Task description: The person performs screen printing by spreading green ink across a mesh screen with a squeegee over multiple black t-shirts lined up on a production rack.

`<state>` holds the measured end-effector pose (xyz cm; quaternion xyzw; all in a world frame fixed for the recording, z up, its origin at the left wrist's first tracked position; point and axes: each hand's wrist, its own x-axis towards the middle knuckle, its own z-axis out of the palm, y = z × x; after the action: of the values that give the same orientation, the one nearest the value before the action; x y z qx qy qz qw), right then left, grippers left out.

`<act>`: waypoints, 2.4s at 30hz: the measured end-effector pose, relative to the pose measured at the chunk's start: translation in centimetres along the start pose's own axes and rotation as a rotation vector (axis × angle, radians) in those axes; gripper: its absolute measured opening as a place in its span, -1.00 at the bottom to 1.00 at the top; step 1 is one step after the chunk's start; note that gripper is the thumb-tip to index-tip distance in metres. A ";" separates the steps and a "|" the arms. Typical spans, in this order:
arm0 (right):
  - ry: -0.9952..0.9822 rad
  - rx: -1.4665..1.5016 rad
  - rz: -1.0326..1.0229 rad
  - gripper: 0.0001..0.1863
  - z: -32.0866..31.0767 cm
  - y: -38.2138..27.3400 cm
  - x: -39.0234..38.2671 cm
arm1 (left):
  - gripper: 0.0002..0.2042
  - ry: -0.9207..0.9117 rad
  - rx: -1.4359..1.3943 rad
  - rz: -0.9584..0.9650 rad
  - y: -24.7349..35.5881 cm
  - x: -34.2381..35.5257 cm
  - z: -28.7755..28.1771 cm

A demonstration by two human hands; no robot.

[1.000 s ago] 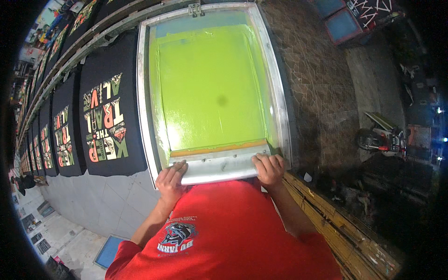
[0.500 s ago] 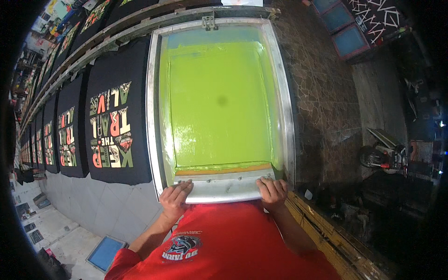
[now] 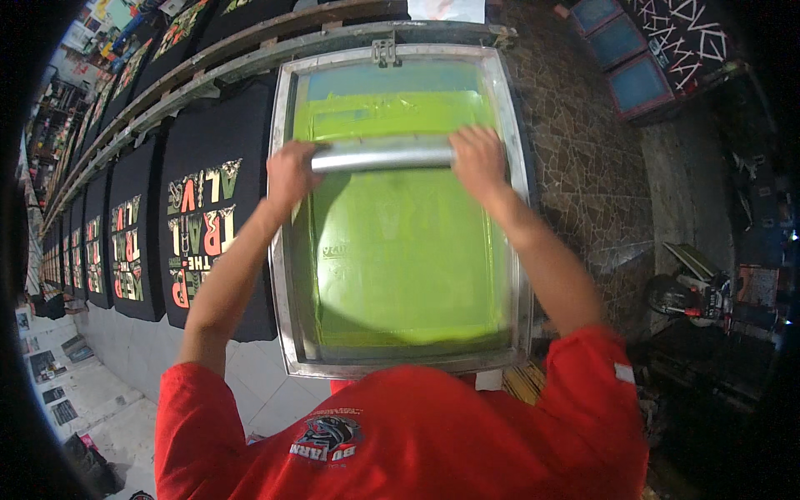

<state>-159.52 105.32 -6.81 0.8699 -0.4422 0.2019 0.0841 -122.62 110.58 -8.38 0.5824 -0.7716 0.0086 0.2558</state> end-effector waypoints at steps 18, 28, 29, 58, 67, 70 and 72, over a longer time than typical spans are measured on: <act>-0.119 0.145 -0.053 -0.70 -14.8 -13.2 -22.1 | -0.63 -0.057 -0.098 0.076 14.8 -22.7 -12.4; -0.150 0.218 -0.036 -0.44 -14.8 -17.1 -30.6 | -0.52 -0.108 -0.209 0.127 17.4 -32.4 -9.0; -0.172 0.259 -0.024 -0.41 -15.1 -17.3 -30.6 | -0.50 -0.100 -0.213 0.141 17.4 -32.5 -9.1; -0.209 0.681 1.119 -0.09 -12.6 -5.1 -24.9 | -0.07 0.059 -0.577 -1.294 11.2 -29.8 -10.6; -0.068 0.555 1.173 -0.14 -11.4 -10.9 -25.8 | -0.33 0.236 -0.628 -1.262 10.6 -33.5 -14.5; -0.026 0.623 1.183 -0.20 -10.5 -16.0 -23.9 | -0.32 0.284 -0.569 -1.316 7.1 -36.8 -16.8; -0.032 0.610 1.220 -0.24 -9.2 -20.1 -22.2 | -0.31 0.251 -0.561 -1.343 3.6 -38.7 -19.3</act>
<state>-157.65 136.61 -7.25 0.4526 -0.7779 0.3159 -0.3002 -111.04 152.37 -6.29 0.8366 -0.1868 -0.2809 0.4315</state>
